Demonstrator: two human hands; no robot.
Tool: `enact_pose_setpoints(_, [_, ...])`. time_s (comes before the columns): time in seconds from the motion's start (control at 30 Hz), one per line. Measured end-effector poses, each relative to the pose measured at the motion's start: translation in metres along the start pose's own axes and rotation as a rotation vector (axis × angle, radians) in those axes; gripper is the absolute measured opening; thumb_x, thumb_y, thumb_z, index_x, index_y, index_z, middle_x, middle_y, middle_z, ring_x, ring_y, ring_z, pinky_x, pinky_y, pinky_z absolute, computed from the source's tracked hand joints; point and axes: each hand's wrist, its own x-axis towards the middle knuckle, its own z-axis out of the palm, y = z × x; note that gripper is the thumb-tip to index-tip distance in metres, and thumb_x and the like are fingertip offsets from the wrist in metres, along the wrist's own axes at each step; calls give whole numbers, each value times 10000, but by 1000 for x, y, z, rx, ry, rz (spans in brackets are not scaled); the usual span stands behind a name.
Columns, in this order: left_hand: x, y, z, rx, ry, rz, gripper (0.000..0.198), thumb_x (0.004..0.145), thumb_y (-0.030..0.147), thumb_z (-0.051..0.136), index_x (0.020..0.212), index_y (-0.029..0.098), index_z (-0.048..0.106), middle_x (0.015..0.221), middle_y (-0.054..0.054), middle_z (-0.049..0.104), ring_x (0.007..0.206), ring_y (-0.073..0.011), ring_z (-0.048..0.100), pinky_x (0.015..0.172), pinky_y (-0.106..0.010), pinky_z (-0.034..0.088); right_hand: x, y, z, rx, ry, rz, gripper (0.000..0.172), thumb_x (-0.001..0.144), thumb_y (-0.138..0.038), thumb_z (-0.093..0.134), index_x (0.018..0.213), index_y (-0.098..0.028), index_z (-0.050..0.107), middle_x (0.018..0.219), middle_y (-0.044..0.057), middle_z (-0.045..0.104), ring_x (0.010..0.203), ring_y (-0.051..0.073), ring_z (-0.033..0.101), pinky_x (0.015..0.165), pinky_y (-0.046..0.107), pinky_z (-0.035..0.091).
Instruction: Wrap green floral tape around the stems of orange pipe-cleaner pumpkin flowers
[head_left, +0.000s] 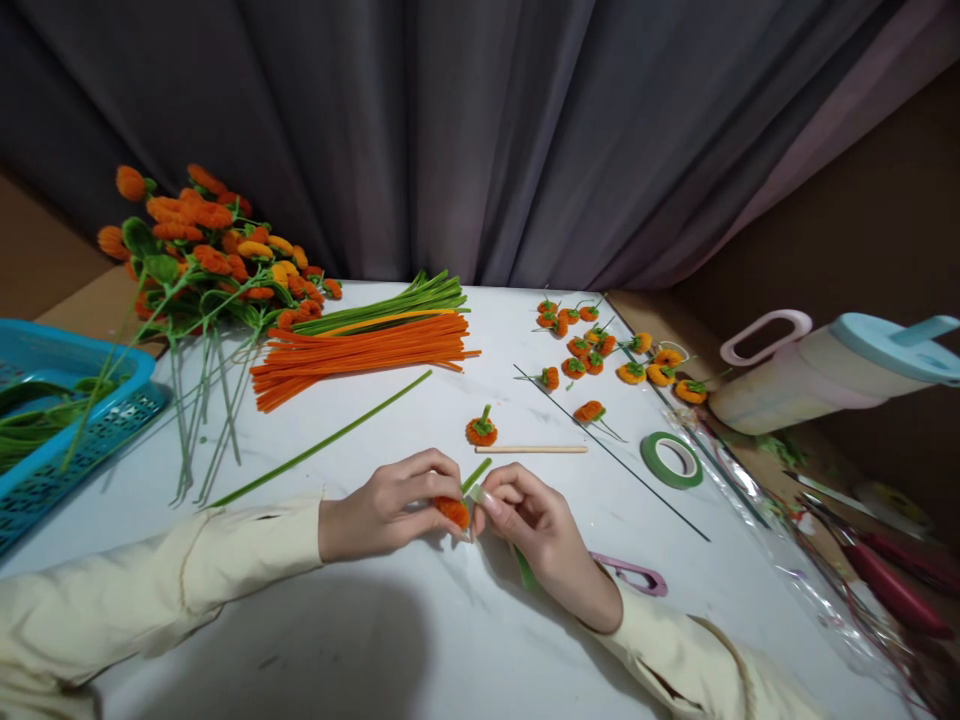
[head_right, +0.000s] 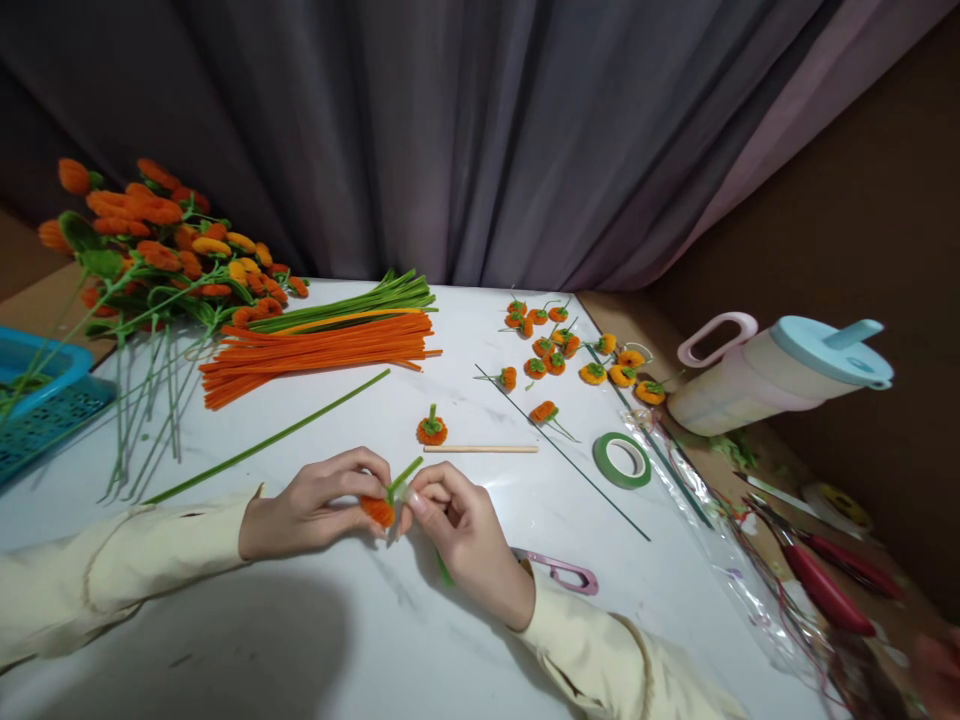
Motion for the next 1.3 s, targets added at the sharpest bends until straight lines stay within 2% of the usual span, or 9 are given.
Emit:
enact_pose_setpoints(0.17, [-1,-1,-1,79,-11,57,186,875,123,577,1054,172,569,874,-88,621,787,-163,587,720,-267,519,0,0,2,-11,-7,-23,235,897,-414,566,877,-183,524,671,1,579,627,131,549,577,256,391])
enact_pose_setpoints(0.37, [-4,-1,-1,130,-57,22,220,904,92,470,1070,176,588,963,-113,602,855,-169,606,736,-264,534,-1,-1,2,-63,45,-45,248,896,-441,555,898,-206,476,657,-17,570,619,133,546,565,255,392])
enact_pose_setpoints(0.63, [-3,0,-1,204,-74,100,290,873,44,470,1105,191,562,969,-116,591,867,-182,586,697,-265,529,-1,-1,0,-185,48,-102,203,909,-381,549,852,-193,498,638,-19,573,584,119,518,548,248,364])
enact_pose_setpoints(0.87, [-3,2,0,185,-59,74,284,870,44,471,1118,175,515,958,-114,606,854,-186,580,740,-312,529,-3,-2,1,-243,61,-118,191,910,-377,542,864,-194,513,658,-12,601,580,121,523,547,249,368])
enact_pose_setpoints(1.3, [-4,3,1,157,-55,76,271,867,24,463,1099,159,494,951,-123,603,854,-189,573,748,-309,529,-2,-4,2,-275,58,-116,168,915,-342,533,845,-191,514,626,-21,588,560,114,506,543,246,356])
